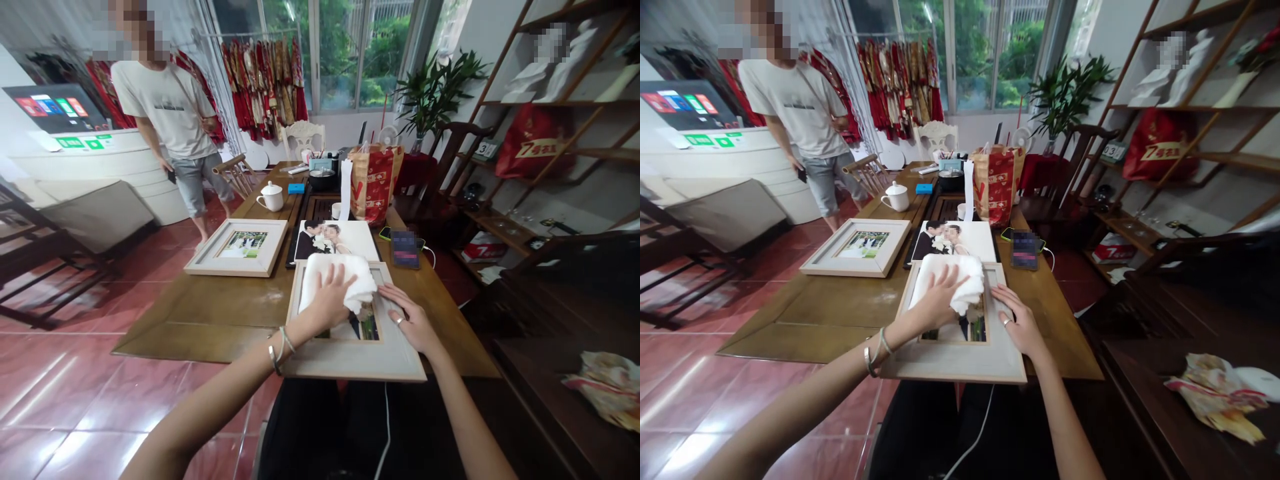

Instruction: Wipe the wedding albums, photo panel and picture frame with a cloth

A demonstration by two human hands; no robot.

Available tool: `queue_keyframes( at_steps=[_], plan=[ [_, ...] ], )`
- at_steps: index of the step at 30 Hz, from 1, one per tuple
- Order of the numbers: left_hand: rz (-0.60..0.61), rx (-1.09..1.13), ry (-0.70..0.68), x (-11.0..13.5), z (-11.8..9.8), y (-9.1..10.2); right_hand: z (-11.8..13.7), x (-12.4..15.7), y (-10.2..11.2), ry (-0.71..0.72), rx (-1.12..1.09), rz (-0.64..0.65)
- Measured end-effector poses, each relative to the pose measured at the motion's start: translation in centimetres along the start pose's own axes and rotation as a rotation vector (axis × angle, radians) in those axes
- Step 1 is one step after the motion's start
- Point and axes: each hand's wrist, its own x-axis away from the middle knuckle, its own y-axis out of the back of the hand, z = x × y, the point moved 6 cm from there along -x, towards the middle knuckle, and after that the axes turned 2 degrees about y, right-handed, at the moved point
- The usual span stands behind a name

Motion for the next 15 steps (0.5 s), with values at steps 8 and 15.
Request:
queue_keyframes(
  at_steps=[8, 15],
  plan=[
    [0.353, -0.021, -0.140, 10.3, -5.0, -0.3, 0.5, -0.1, 0.1, 0.017, 0.005, -0.003],
    [0.354, -0.111, 0.110, 12.8, -0.4, 0.2, 0.6, -0.1, 0.1, 0.006, 0.012, -0.006]
  ],
)
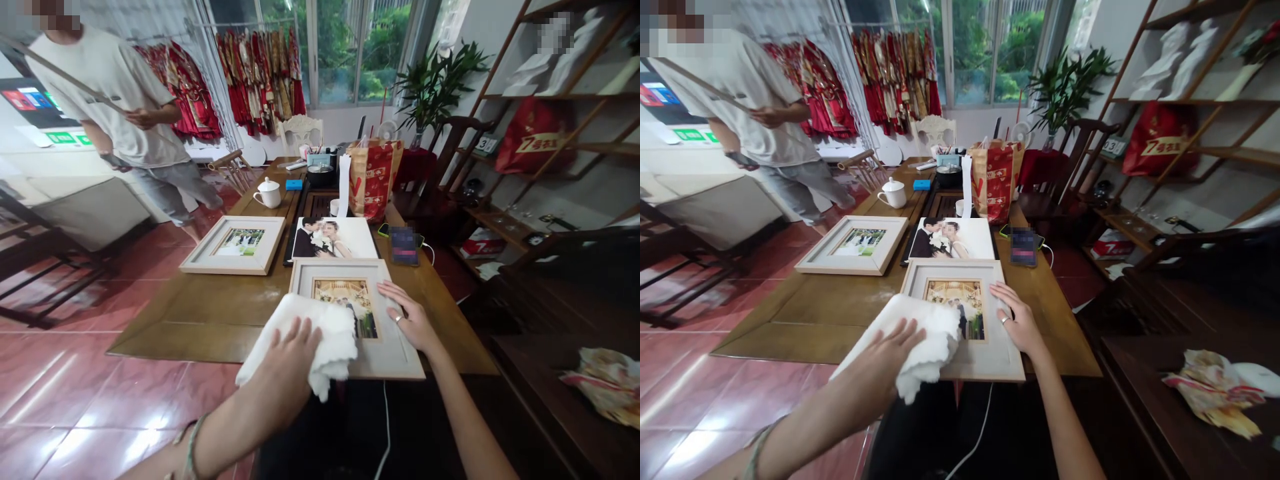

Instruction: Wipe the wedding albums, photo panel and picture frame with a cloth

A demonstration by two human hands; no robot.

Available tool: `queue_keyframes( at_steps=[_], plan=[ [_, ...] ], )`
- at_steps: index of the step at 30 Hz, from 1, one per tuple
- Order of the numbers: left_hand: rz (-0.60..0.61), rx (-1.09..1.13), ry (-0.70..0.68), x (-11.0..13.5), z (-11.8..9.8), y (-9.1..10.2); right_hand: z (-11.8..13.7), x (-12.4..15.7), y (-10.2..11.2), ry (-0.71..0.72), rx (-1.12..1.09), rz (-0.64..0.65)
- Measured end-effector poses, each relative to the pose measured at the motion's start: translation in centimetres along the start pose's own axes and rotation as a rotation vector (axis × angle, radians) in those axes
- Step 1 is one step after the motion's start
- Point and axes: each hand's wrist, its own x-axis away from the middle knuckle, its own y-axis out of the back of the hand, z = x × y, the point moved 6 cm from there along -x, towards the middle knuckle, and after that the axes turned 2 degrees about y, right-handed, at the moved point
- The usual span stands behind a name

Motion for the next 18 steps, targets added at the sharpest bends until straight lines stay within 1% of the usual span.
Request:
queue_keyframes(
  at_steps=[2, 4, 6, 8, 10, 11, 13, 15, 16, 18],
  plan=[
    [-0.109, -0.005, 0.012, -1.4, 0.7, 0.1, 0.0, 0.0, 0.0, -0.001, 0.003, 0.002],
    [-0.185, 0.011, -0.028, -2.4, 0.2, 0.0, 0.0, 0.0, 0.0, -0.004, 0.006, 0.001],
    [-0.187, 0.075, -0.101, -2.7, -1.4, -0.4, -0.1, 0.0, 0.0, -0.002, 0.008, 0.000],
    [-0.159, 0.151, -0.180, -2.4, -3.3, -0.8, -0.2, 0.0, 0.0, 0.007, 0.001, 0.001],
    [-0.162, 0.206, -0.282, -1.9, -5.3, -0.9, -0.4, -0.1, 0.1, 0.017, -0.019, 0.005],
    [-0.173, 0.221, -0.354, -1.7, -6.3, -0.9, -0.4, -0.2, 0.1, 0.021, -0.030, 0.009],
    [-0.203, 0.221, -0.539, -1.1, -8.0, -1.1, -0.4, -0.3, 0.2, 0.023, -0.044, 0.018],
    [-0.226, 0.201, -0.692, -0.7, -8.8, -1.4, -0.2, -0.3, 0.3, 0.012, -0.043, 0.022],
    [-0.236, 0.193, -0.723, -0.7, -8.9, -1.5, -0.2, -0.3, 0.3, 0.005, -0.040, 0.022],
    [-0.242, 0.192, -0.696, -0.8, -8.2, -1.4, 0.0, -0.2, 0.2, -0.004, -0.030, 0.018]
  ],
)
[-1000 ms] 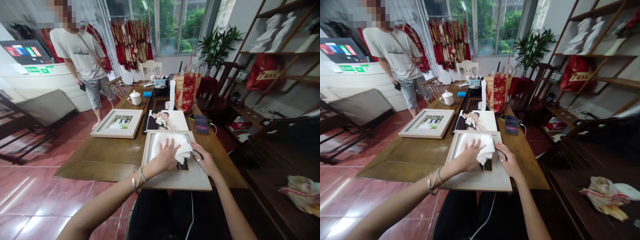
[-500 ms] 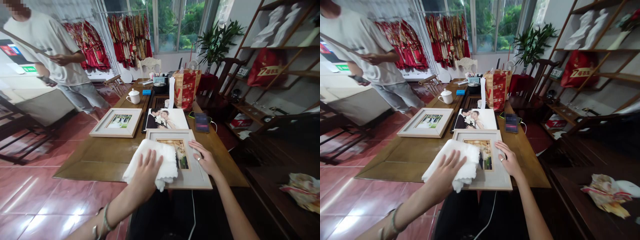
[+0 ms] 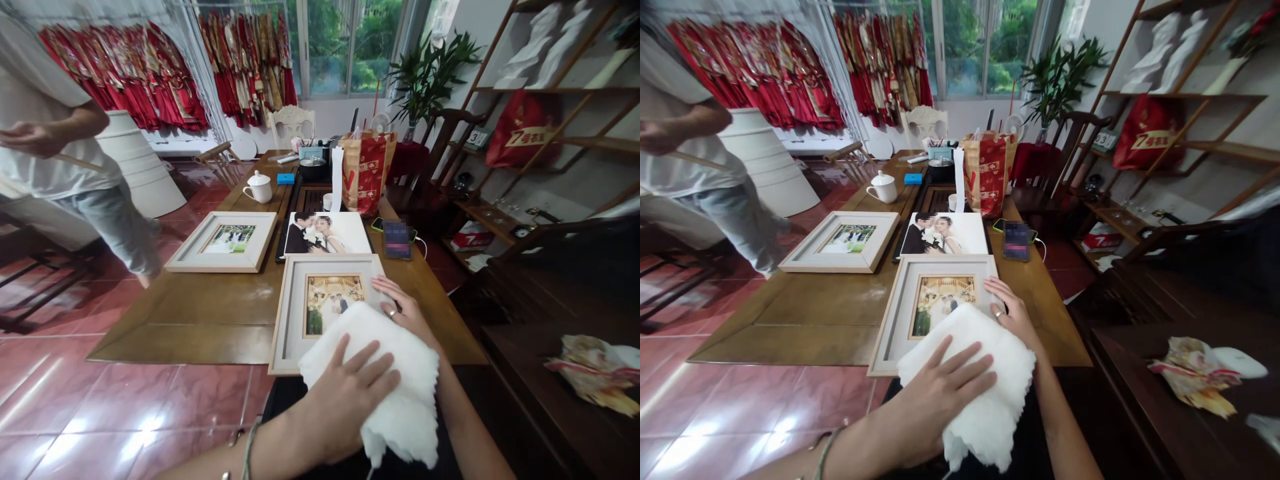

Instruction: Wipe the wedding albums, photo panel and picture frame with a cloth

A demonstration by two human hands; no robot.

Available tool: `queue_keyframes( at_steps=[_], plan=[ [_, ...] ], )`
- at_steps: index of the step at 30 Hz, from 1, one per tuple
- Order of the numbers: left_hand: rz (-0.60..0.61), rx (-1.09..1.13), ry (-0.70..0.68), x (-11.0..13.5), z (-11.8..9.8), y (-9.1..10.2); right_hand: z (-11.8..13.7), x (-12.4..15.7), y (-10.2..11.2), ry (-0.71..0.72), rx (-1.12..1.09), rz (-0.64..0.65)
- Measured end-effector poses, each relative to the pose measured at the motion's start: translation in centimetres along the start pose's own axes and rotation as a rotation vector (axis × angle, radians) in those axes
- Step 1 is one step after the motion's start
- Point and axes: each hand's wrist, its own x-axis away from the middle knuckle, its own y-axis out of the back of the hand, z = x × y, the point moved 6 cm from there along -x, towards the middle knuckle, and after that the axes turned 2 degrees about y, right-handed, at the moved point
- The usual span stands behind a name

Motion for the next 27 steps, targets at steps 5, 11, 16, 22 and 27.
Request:
queue_keyframes(
  at_steps=[5, 11, 16, 22, 27],
  plan=[
    [0.071, -0.019, 0.253, 2.0, 2.9, 2.1, 0.2, 0.2, -0.1, 0.004, 0.017, -0.023],
    [-0.049, -0.139, 0.500, 5.2, 7.8, 3.7, 0.3, 0.2, -0.1, -0.024, 0.022, -0.014],
    [-0.233, -0.209, 0.589, 6.0, 8.7, 2.7, 0.4, 0.2, -0.1, -0.023, 0.017, -0.020],
    [-0.147, -0.206, 0.521, 6.2, 5.5, -0.5, 0.4, 0.2, -0.2, -0.020, 0.003, -0.013],
    [-0.108, -0.219, 0.647, 4.2, 7.6, 1.4, 0.1, 0.4, -0.2, -0.015, 0.017, -0.004]
  ],
)
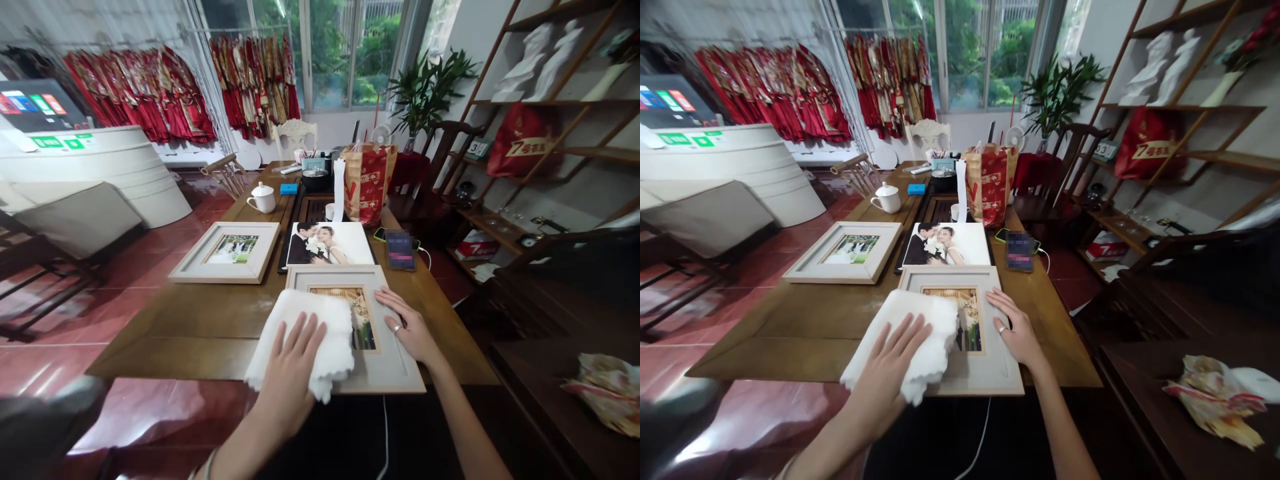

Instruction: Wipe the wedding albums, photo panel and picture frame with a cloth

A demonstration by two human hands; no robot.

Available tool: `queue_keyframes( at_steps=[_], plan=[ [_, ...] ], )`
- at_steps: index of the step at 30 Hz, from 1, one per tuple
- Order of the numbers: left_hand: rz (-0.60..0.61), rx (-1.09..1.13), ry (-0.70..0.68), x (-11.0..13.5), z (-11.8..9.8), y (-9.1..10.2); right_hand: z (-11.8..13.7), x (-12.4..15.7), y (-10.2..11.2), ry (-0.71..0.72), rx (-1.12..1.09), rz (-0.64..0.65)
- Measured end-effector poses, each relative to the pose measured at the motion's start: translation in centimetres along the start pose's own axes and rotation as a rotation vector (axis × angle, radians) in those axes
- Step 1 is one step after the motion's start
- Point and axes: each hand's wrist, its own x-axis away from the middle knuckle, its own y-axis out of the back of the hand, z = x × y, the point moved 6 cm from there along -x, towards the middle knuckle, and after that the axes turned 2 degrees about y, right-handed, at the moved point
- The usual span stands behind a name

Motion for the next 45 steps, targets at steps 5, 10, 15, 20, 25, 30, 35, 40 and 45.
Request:
queue_keyframes(
  at_steps=[5, 10, 15, 20, 25, 30, 35, 40, 45],
  plan=[
    [-0.019, 0.017, -0.009, -6.7, 0.4, 2.1, 0.0, -0.1, -0.1, 0.006, 0.008, 0.000],
    [-0.086, 0.079, -0.247, -12.4, -2.6, 3.0, -0.2, -0.2, -0.1, 0.018, 0.019, -0.026],
    [-0.072, 0.074, -0.418, -15.0, -6.1, 3.0, -1.1, 0.0, 0.1, -0.018, 0.032, -0.097],
    [-0.048, 0.036, -0.372, -13.8, -4.6, 3.0, -0.8, -0.1, 0.0, -0.010, 0.019, -0.081],
    [-0.012, -0.018, -0.254, -11.0, -0.2, 3.4, 0.1, -0.2, 0.0, -0.003, 0.003, -0.026],
    [0.154, 0.115, -0.386, -7.0, -1.7, 2.6, 0.1, -0.1, 0.1, 0.001, 0.011, -0.032],
    [0.249, 0.297, -0.526, -1.6, -5.9, 2.2, 0.2, 0.0, 0.1, 0.033, -0.008, -0.018],
    [0.184, 0.218, -0.461, -0.6, -6.2, 0.9, 0.2, -0.1, 0.1, 0.016, -0.011, -0.008],
    [0.057, -0.029, -0.147, -5.9, -2.9, 0.8, 0.3, 0.0, 0.1, 0.009, 0.006, -0.024]
  ],
)
